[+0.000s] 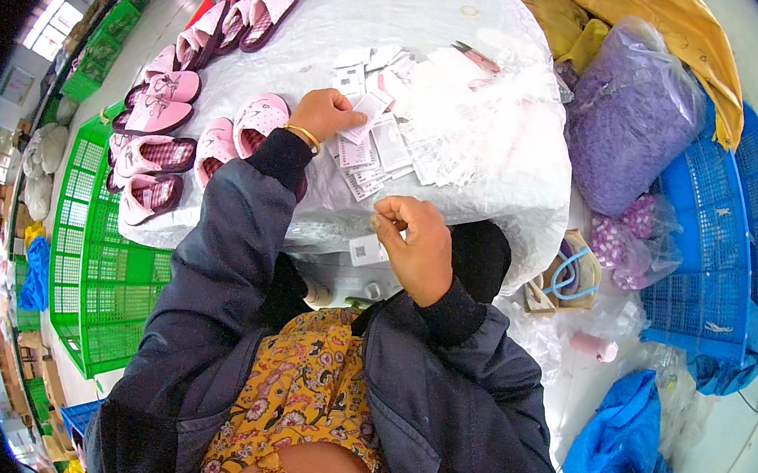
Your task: The person repeatedly picks up pairs of pink and purple slippers, peels small white paper labels, and sticks them onto the slippers. The person handles the slippers one pair at a time, placing each labeled pair back on the table.
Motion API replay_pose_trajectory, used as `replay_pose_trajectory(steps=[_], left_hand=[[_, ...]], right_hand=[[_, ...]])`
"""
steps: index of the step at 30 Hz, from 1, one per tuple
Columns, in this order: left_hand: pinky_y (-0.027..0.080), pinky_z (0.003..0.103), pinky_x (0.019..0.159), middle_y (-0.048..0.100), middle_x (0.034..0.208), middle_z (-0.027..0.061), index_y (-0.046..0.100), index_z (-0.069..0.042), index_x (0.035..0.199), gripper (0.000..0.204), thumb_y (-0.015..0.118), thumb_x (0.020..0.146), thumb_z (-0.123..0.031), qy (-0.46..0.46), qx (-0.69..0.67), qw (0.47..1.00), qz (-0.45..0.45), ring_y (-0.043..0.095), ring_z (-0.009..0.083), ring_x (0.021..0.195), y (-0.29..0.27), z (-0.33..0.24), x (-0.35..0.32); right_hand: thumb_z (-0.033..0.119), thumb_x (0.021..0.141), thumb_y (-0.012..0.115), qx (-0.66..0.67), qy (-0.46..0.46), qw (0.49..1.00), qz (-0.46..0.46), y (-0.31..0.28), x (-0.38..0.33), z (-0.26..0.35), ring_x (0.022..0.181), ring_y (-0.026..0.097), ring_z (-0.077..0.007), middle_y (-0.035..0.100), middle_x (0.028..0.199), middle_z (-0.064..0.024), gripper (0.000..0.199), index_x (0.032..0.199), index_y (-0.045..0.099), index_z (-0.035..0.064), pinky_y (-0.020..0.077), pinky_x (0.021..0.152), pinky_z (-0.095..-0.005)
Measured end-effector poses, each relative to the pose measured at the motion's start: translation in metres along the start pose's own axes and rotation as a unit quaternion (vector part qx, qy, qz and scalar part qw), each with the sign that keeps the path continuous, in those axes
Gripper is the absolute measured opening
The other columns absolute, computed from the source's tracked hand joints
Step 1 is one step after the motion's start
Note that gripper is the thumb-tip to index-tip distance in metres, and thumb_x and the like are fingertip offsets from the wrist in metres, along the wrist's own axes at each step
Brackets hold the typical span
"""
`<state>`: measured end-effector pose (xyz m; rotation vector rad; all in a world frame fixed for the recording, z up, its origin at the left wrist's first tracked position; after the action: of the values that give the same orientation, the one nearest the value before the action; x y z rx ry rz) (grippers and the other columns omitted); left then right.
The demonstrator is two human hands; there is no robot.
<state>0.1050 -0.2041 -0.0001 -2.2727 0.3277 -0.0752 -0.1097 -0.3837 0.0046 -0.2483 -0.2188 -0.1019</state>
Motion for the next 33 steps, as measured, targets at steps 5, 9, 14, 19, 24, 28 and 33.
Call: replay_pose_trajectory(steps=[5, 9, 14, 19, 24, 28, 33], left_hand=[[0.049, 0.036, 0.065, 0.068, 0.069, 0.0121, 0.07, -0.001, 0.075, 0.033, 0.077, 0.077, -0.033, 0.012, 0.014, 1.0, 0.003, 0.063, 0.0239, 0.065, -0.015, -0.009, -0.004], [0.046, 0.034, 0.066, 0.064, 0.079, 0.0134, 0.068, 0.002, 0.08, 0.031, 0.074, 0.082, -0.028, 0.088, 0.08, 0.988, -0.1, 0.059, 0.0242, 0.071, -0.024, -0.017, -0.023], [0.044, 0.036, 0.071, 0.058, 0.086, 0.0141, 0.063, 0.003, 0.082, 0.024, 0.07, 0.085, -0.02, 0.176, 0.015, 0.973, -0.147, 0.056, 0.0286, 0.08, -0.035, -0.043, -0.069], [0.046, 0.037, 0.071, 0.058, 0.088, 0.014, 0.061, 0.002, 0.084, 0.016, 0.068, 0.086, -0.011, 0.277, -0.006, 0.956, -0.096, 0.057, 0.0303, 0.082, -0.026, -0.067, -0.124], [0.048, 0.036, 0.071, 0.061, 0.089, 0.0129, 0.063, 0.001, 0.085, 0.012, 0.071, 0.083, -0.007, 0.305, 0.015, 0.946, -0.106, 0.06, 0.0299, 0.082, -0.02, -0.073, -0.146], [0.048, 0.036, 0.071, 0.061, 0.089, 0.0121, 0.064, 0.0, 0.084, 0.012, 0.073, 0.08, -0.005, 0.321, 0.007, 0.94, -0.113, 0.06, 0.0296, 0.082, -0.02, -0.074, -0.15], [0.049, 0.035, 0.071, 0.062, 0.091, 0.0118, 0.065, 0.0, 0.084, 0.012, 0.074, 0.079, -0.005, 0.338, 0.006, 0.934, -0.115, 0.061, 0.0294, 0.083, -0.017, -0.074, -0.152]], right_hand=[[0.005, 0.085, 0.073, -0.016, -0.009, 1.0, 0.007, -0.001, -0.001, 0.0, 0.074, 0.06, -0.0128, 0.066, 0.087, -0.0066, 0.014, 0.098, 0.067, 0.0014, 0.0498, 0.07, -0.027], [0.006, 0.085, 0.072, -0.029, -0.036, 0.999, 0.021, -0.002, 0.0, 0.005, 0.075, 0.06, -0.0154, 0.067, 0.087, -0.007, 0.013, 0.097, 0.067, 0.0025, 0.0496, 0.07, -0.0297], [0.009, 0.088, 0.07, 0.063, -0.015, 0.998, 0.002, -0.007, 0.011, 0.009, 0.075, 0.058, -0.0144, 0.065, 0.084, -0.0034, 0.008, 0.093, 0.068, 0.0037, 0.0479, 0.07, -0.03], [0.009, 0.088, 0.071, 0.206, 0.082, 0.975, -0.001, -0.018, 0.032, 0.028, 0.073, 0.051, -0.0044, 0.059, 0.083, 0.0006, 0.036, 0.119, 0.057, -0.0013, 0.0406, 0.065, -0.0198], [0.009, 0.087, 0.072, 0.241, 0.104, 0.965, 0.006, -0.015, 0.04, 0.027, 0.076, 0.052, -0.0059, 0.06, 0.086, -0.0001, 0.035, 0.118, 0.058, -0.0013, 0.0423, 0.069, -0.0202], [0.009, 0.088, 0.072, 0.237, 0.111, 0.965, 0.013, -0.014, 0.038, 0.027, 0.078, 0.054, -0.0064, 0.061, 0.087, -0.0008, 0.033, 0.116, 0.058, -0.002, 0.0436, 0.07, -0.0205], [0.008, 0.088, 0.071, 0.257, 0.113, 0.96, 0.018, -0.015, 0.036, 0.025, 0.08, 0.056, -0.0063, 0.062, 0.088, -0.0011, 0.027, 0.111, 0.061, -0.0019, 0.0448, 0.071, -0.0207]])
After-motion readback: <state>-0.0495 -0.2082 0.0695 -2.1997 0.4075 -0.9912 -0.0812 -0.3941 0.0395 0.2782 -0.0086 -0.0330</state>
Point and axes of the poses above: each hand's wrist, its own x-axis towards the middle knuckle, its own y-axis out of the palm, z = x × y, the point moved 3 cm from there along x, towards the middle knuckle
